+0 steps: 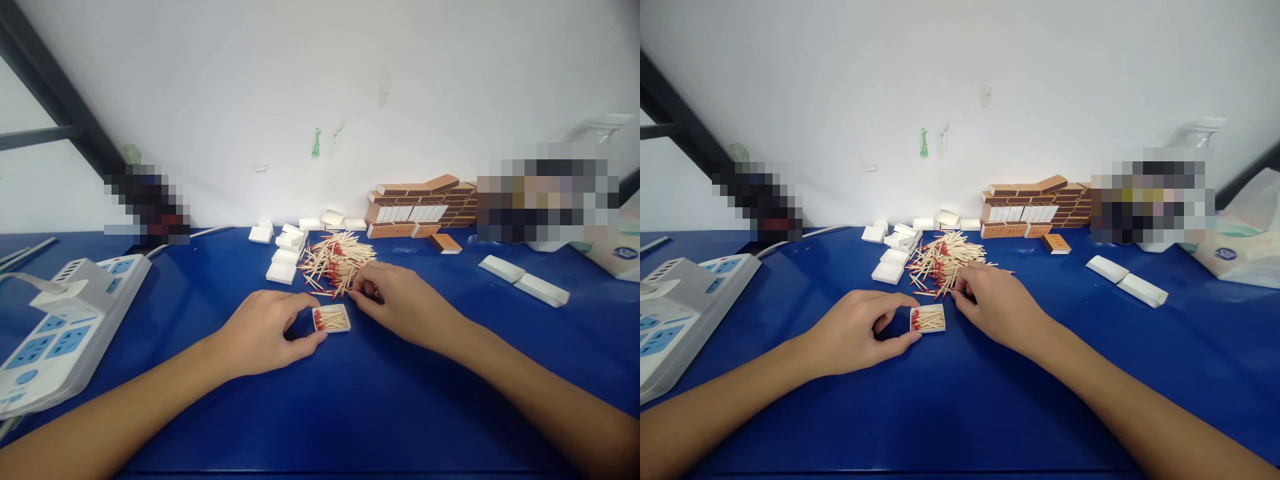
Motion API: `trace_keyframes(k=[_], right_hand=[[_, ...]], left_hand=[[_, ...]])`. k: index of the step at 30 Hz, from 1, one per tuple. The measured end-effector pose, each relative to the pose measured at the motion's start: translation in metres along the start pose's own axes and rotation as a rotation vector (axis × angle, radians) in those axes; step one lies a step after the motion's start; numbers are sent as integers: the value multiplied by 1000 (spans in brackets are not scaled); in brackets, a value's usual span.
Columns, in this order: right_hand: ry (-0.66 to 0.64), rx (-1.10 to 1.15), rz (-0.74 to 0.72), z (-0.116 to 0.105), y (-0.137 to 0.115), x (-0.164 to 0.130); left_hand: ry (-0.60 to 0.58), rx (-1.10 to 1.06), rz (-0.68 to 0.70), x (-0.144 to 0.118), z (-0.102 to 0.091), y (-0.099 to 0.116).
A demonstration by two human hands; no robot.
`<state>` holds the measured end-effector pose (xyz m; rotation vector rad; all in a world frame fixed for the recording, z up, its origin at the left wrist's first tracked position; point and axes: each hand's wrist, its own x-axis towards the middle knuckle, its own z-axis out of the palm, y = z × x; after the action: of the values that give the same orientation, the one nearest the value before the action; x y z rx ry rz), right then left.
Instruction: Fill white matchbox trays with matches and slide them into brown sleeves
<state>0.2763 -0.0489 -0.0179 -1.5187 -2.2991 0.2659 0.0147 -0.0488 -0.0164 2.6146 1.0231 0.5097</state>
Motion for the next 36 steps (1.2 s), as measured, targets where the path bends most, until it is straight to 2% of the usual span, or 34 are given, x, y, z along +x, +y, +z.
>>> trace_keyframes(k=[6, 10, 13, 16, 21, 24, 30, 36], right_hand=[[118, -105, -142, -14, 24, 1], [161, -37, -178, -17, 19, 0], [74, 105, -220, -15, 2, -2], [-39, 145, -266, -12, -8, -4], [-58, 101, -228, -15, 6, -3], [-128, 76, -235, -19, 15, -2], [-222, 102, -233, -15, 13, -3], [-228, 76, -181, -8, 16, 2]], left_hand=[[-10, -2, 0, -2, 1, 0], [-9, 6, -6, -1, 1, 0], [-6, 4, -4, -1, 0, 0], [-8, 6, -7, -2, 0, 0], [-5, 12, -4, -2, 1, 0], [-4, 10, -2, -1, 1, -1], [-13, 2, -6, -2, -1, -1], [-26, 7, -20, -3, -1, 1]])
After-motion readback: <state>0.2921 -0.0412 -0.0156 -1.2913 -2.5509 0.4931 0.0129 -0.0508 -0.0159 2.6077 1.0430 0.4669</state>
